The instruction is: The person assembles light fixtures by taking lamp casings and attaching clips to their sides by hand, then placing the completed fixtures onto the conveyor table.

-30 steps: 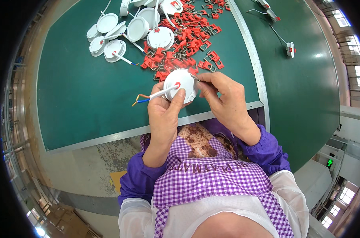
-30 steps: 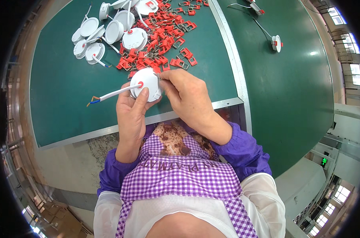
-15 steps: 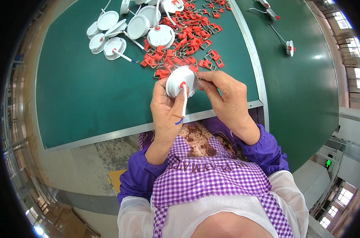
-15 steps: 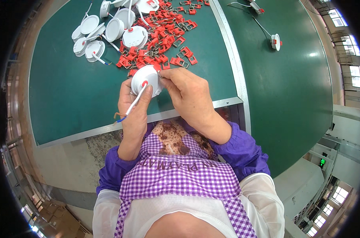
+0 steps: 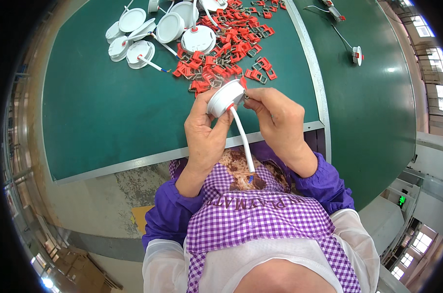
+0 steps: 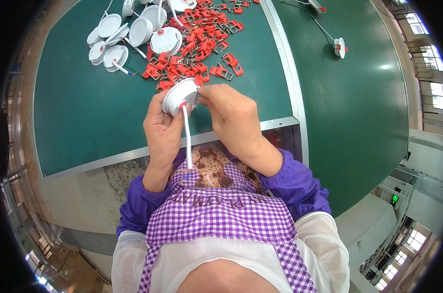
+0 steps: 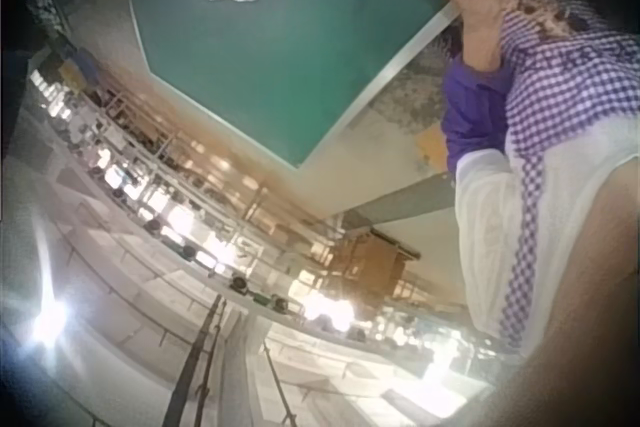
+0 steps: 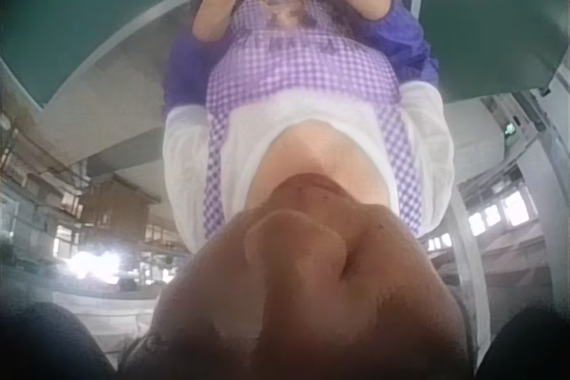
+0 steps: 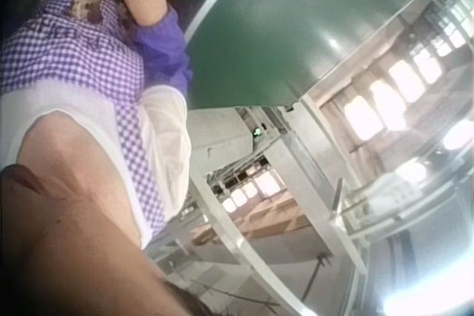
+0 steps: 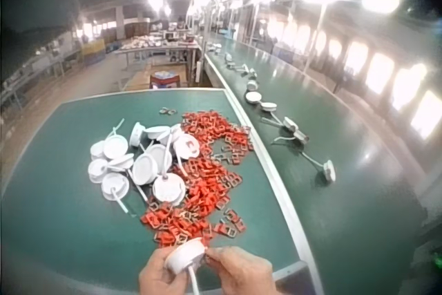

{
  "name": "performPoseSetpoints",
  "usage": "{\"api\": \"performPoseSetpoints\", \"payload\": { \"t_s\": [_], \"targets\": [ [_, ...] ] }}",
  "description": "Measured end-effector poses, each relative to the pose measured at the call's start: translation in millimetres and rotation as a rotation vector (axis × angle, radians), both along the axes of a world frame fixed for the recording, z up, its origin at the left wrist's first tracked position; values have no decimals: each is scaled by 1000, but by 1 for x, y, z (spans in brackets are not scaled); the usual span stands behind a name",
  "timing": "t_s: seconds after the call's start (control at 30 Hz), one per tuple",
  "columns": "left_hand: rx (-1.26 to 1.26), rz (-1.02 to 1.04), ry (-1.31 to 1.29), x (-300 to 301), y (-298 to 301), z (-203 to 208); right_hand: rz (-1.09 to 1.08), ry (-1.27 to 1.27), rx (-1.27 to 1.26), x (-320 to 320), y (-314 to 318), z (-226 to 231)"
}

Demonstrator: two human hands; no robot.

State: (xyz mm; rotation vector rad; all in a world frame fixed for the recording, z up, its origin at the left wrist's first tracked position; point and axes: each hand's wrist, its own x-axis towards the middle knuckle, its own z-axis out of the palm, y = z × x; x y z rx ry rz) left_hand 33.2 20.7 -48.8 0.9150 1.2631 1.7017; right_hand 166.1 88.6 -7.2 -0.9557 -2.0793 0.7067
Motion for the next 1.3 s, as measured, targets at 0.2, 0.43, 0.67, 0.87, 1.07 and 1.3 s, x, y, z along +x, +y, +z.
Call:
{"api": "performPoseSetpoints", "payload": {
  "t_s": [0.2,0.43,0.67,0.87,1.07,1.3],
  "targets": [
    [-71,-76,-8,-3,-6,9,7,2,13,7,3,-3],
    [-77,-162,7,8,-22,12,33,126,-553,28,-5,16],
    [-123,-334,45,10,-28,23,78,130,-840,55,-5,25],
    [-217,-421,-130,11,-23,12,175,169,-1022,63,10,4],
    [-301,-140,333,-11,-16,31,-92,-104,-562,52,49,-17],
    [-197,-132,-557,-23,-20,23,-167,-270,-67,27,58,-48]
  ]
}}
